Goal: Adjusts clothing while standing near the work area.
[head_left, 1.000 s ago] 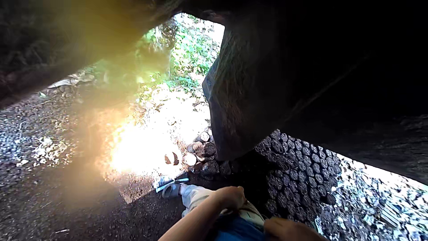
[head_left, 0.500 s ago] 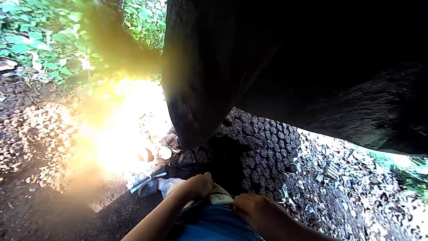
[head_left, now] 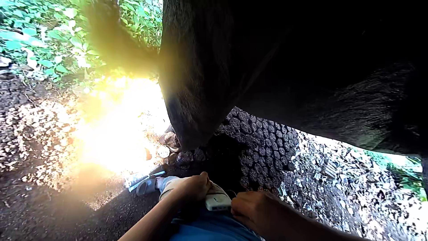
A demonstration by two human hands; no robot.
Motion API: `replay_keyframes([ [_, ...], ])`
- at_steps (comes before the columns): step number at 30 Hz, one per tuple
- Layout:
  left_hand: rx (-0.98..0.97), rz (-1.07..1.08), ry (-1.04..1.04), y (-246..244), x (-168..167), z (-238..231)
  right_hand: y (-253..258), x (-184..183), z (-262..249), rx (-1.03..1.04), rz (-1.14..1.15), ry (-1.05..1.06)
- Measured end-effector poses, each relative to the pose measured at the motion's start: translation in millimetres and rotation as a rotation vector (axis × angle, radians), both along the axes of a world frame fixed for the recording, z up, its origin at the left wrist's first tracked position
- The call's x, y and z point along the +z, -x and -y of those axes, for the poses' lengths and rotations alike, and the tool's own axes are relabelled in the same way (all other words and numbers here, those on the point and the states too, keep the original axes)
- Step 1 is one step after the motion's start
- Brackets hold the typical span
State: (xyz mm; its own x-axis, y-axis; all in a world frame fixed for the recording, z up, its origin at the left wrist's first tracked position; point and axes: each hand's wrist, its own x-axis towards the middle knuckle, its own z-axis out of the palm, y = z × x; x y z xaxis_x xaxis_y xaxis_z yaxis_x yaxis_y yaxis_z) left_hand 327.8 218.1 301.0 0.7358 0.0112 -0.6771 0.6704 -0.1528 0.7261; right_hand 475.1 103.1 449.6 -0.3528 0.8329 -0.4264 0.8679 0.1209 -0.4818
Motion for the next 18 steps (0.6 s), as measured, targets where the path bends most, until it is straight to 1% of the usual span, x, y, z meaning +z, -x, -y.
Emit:
replay_keyframes([
  [2, 0.009, 0.008, -0.003, 2, 0, -1, 2, -1, 0, 0.006, -0.022, 0.052],
  [5, 0.067, 0.105, -0.027, 12, 0, -2, 2, -1, -3, 0.032, -0.026, 0.115],
  [6, 0.091, 0.150, -0.043, 19, -1, -3, 2, 1, -7, 0.024, -0.036, 0.187],
  [8, 0.137, 0.236, -0.113, 38, -3, -2, 0, 7, -18, 0.011, -0.043, 0.396],
  [9, 0.146, 0.257, -0.152, 48, -4, -2, -1, 10, -24, 0.009, -0.035, 0.489],
  [11, 0.130, 0.256, -0.222, 64, 4, -2, -1, 12, -34, 0.003, -0.019, 0.603],
  [13, 0.101, 0.254, -0.315, 71, 12, 0, 1, 12, -40, 0.023, 0.006, 0.653],
  [15, 0.092, 0.280, -0.463, 70, 15, 6, 4, 10, -45, 0.062, 0.036, 0.680],
  [18, 0.072, 0.324, -0.574, 62, 18, 14, 10, 10, -52, 0.126, 0.102, 0.711],
])
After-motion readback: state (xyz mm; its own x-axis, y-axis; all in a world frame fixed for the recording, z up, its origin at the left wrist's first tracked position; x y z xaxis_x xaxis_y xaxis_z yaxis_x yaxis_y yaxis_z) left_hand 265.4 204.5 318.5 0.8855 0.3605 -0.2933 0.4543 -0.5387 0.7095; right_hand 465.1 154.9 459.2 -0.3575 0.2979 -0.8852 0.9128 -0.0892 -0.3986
